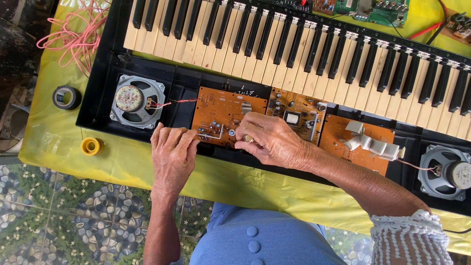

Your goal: The person uses a screwdriver to work on the circuit board inside an open electronic keyboard. They manipulate wires connected to a speaker and the board, adjusting components and securing connections.

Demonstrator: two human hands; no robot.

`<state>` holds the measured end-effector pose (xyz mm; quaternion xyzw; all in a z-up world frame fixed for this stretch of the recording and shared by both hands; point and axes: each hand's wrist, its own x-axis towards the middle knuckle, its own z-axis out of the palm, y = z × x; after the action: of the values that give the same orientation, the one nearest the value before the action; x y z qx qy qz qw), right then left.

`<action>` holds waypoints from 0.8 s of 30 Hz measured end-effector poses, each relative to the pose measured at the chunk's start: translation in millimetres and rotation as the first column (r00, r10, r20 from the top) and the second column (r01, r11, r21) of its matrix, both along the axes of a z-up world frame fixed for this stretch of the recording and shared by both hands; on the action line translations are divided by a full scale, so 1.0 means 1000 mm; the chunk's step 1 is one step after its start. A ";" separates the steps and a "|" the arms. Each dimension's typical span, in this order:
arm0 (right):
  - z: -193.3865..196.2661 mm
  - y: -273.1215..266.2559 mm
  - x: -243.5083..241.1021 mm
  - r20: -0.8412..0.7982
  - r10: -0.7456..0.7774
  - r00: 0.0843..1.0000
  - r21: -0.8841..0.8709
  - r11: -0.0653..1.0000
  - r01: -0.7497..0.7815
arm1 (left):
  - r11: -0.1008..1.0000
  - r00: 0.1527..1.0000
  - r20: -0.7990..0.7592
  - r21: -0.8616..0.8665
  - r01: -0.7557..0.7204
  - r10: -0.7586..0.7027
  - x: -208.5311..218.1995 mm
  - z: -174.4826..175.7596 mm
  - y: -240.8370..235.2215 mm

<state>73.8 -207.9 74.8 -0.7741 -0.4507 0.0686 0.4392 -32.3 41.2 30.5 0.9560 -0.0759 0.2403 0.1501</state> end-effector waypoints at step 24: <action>-0.003 -0.033 0.000 0.121 -0.123 0.985 -0.105 0.985 0.136 | 0.999 1.000 0.027 -0.049 0.014 -0.012 -0.002 -0.001 -0.005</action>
<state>74.0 -240.8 72.0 -0.8280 -0.4193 0.0210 0.3718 -34.0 36.1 29.2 0.9482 -0.0783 0.2538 0.1742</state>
